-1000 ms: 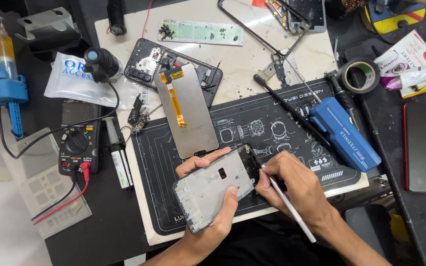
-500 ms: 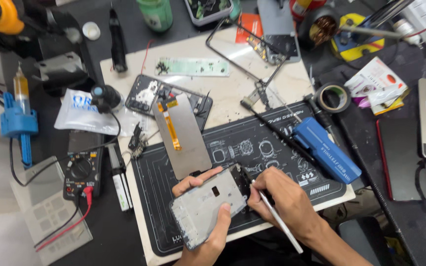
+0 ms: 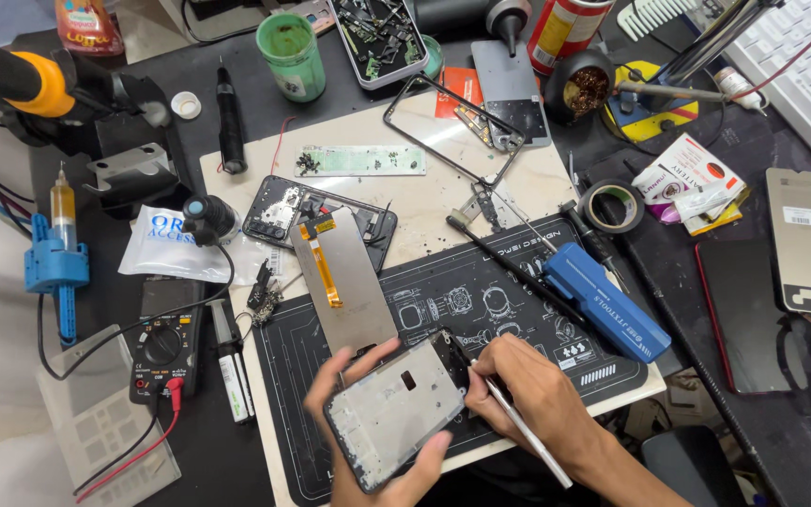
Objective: The person prys internal components from a smartphone frame using a thin metal tool and applies adhesive from a small tube to the edges of the frame.
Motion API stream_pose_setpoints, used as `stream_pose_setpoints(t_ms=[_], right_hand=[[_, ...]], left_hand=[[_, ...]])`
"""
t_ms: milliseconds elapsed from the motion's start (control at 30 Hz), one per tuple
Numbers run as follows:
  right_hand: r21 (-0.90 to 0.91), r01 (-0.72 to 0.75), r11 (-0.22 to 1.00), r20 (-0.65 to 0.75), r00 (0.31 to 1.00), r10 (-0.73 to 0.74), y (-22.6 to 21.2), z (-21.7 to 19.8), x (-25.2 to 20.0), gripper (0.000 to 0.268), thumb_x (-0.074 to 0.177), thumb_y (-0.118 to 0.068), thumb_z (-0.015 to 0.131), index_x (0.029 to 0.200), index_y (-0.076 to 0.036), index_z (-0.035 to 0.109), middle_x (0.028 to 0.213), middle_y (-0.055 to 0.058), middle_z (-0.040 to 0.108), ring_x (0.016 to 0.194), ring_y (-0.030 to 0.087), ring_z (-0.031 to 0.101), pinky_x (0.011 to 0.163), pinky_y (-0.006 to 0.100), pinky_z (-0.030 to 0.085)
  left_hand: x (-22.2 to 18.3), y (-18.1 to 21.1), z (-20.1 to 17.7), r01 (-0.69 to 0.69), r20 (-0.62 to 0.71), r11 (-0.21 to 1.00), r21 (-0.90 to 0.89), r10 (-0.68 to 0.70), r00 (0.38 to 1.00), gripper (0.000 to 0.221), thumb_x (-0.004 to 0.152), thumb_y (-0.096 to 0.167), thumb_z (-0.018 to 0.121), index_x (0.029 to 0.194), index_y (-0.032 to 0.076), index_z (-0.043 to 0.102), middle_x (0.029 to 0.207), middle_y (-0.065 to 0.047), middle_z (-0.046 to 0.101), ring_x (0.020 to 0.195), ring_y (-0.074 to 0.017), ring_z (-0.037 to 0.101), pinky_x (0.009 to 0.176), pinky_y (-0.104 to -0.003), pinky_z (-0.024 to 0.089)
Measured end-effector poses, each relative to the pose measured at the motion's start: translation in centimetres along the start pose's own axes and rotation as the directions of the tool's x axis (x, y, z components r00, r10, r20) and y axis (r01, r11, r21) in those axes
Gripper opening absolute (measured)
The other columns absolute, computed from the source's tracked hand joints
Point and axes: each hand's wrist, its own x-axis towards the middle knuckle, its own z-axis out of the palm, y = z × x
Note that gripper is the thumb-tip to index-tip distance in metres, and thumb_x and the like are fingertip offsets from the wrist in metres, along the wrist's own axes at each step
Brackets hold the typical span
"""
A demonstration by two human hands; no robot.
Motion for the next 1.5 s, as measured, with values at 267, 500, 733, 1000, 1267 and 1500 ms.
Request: stream_pose_setpoints(t_ms=[267,500,733,1000,1267,1500], right_hand=[[0.001,0.003,1.0,0.015,1.0,-0.003,-0.1,-0.1,-0.1,0.025,0.077,0.003,0.079,0.086,-0.001,0.056,0.076,0.01,0.06,0.068,0.024,0.063,0.061,0.034,0.051],[-0.018,0.033,0.999,0.007,0.999,-0.033,-0.2,-0.2,0.0,0.025,0.075,0.002,0.079,0.087,-0.001,0.057,0.077,0.01,0.059,0.07,0.026,0.064,0.064,0.035,0.051],[-0.021,0.011,1.0,0.021,1.0,-0.011,-0.1,-0.2,0.0,0.026,0.075,0.002,0.08,0.086,-0.001,0.057,0.076,0.011,0.06,0.069,0.026,0.064,0.063,0.035,0.051],[-0.015,-0.024,1.0,0.0,1.0,0.024,0.0,-0.5,-0.2,0.025,0.078,0.0,0.079,0.087,0.0,0.056,0.078,0.011,0.06,0.07,0.027,0.064,0.062,0.035,0.053],[-0.019,-0.107,0.994,0.026,0.994,0.107,0.9,-1.5,-0.4,0.023,0.076,-0.001,0.078,0.086,-0.001,0.057,0.077,0.009,0.062,0.066,0.024,0.065,0.057,0.034,0.051],[0.038,-0.094,0.995,0.049,0.995,0.092,1.5,-1.5,-0.7,0.025,0.078,0.001,0.079,0.089,0.0,0.058,0.082,0.01,0.064,0.066,0.022,0.067,0.056,0.031,0.053]], left_hand=[[0.6,3.6,-4.9,-0.326,0.279,0.697,0.639,0.185,0.942,0.085,0.067,0.033,0.092,0.135,0.006,0.049,0.133,-0.026,0.05,0.126,-0.0406,0.056,0.1,-0.05,0.053],[1.9,3.6,-5.1,-0.538,0.579,0.28,0.795,-0.085,0.811,0.088,0.073,0.048,0.084,0.141,0.002,0.051,0.129,-0.03,0.05,0.121,-0.0473,0.048,0.1,-0.06,0.036],[2.5,2.8,-3.2,-0.546,0.593,0.261,0.796,-0.16,0.789,0.085,0.073,0.042,0.084,0.14,0.0,0.051,0.128,-0.036,0.047,0.12,-0.0496,0.046,0.098,-0.059,0.036],[3.5,4.1,-1.9,-0.567,0.623,0.297,0.768,-0.148,0.768,0.079,0.071,0.026,0.08,0.138,-0.005,0.053,0.117,-0.034,0.049,0.111,-0.0481,0.048,0.097,-0.057,0.04],[5.4,5.6,0.1,-0.603,0.706,0.385,0.699,-0.236,0.668,0.085,0.071,0.024,0.075,0.143,-0.01,0.046,0.114,-0.034,0.049,0.1,-0.0421,0.055,0.088,-0.047,0.048],[7.3,7.6,0.7,-0.602,0.726,0.413,0.683,-0.291,0.624,0.087,0.066,0.027,0.077,0.139,-0.011,0.047,0.11,-0.026,0.055,0.102,-0.04,0.059,0.074,-0.047,0.052]])
